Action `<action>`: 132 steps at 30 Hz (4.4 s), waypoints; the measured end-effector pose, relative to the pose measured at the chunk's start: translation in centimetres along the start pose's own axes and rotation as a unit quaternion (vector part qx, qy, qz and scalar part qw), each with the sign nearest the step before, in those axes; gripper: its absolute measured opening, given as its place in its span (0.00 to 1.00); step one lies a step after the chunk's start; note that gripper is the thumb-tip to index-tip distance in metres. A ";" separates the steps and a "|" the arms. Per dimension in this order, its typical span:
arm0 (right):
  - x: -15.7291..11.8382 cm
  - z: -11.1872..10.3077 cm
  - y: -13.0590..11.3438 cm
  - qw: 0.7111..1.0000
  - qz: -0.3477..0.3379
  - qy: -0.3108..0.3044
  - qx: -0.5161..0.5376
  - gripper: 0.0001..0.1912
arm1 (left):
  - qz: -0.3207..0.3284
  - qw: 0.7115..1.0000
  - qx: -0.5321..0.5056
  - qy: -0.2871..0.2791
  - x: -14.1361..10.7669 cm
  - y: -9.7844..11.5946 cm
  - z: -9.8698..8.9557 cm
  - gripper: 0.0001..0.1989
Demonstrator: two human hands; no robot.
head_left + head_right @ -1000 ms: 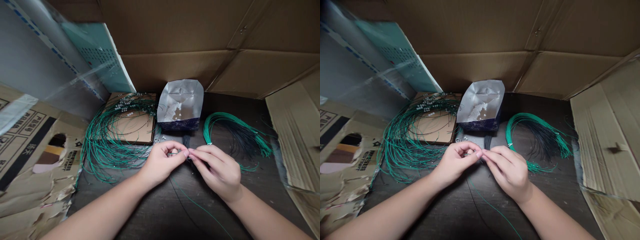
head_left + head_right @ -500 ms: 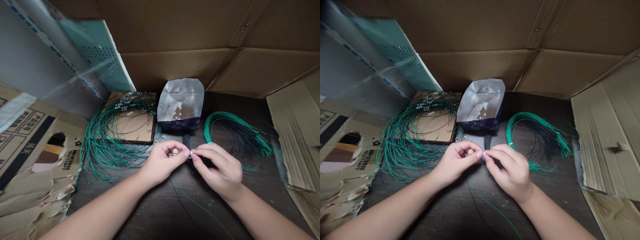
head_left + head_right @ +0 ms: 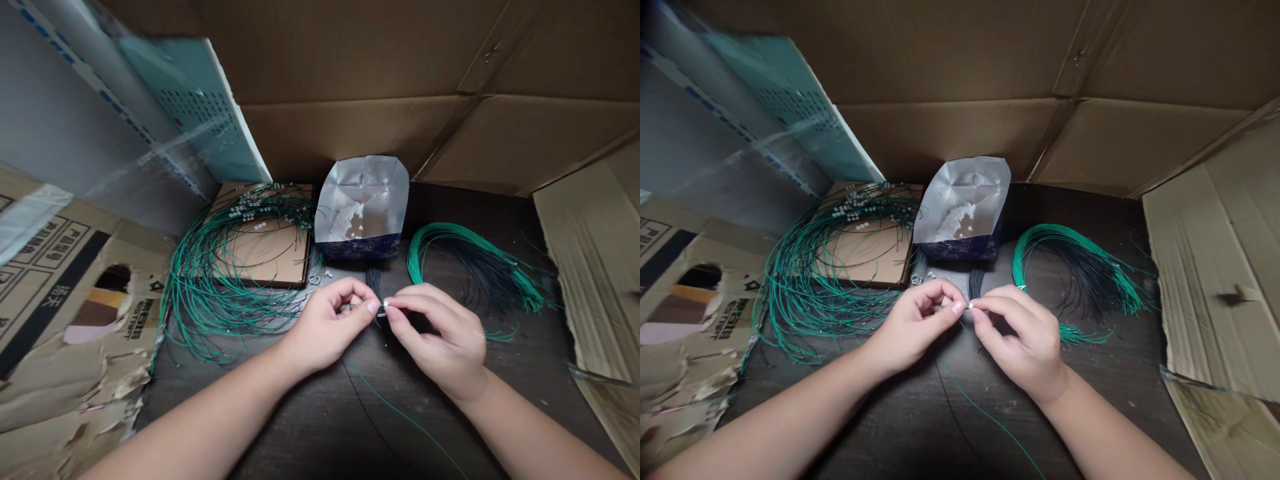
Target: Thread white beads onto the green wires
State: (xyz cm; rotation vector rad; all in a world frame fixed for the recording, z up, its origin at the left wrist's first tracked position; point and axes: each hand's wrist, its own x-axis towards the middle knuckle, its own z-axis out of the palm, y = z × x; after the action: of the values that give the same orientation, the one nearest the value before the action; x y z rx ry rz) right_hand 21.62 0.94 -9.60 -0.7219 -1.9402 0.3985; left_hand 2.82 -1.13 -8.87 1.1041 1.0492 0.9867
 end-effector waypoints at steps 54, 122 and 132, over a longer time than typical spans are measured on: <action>0.0 0.1 0.3 0.999 0.015 -0.034 0.001 0.07 | 0.001 0.998 0.056 0.012 0.1 -0.7 0.2 0.17; -0.1 0.1 0.4 0.999 0.011 -0.025 -0.023 0.07 | 0.002 0.999 0.033 0.001 0.4 -0.1 -0.1 0.13; -0.1 0.2 0.4 0.998 -0.005 -0.063 0.027 0.07 | 0.032 0.999 0.006 0.007 0.2 0.2 -0.2 0.11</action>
State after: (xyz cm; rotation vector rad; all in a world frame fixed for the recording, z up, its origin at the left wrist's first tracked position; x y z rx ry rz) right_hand 21.58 1.22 -10.03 -0.6650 -2.0427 0.4979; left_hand 2.64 -0.86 -8.74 1.1489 1.0369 1.0414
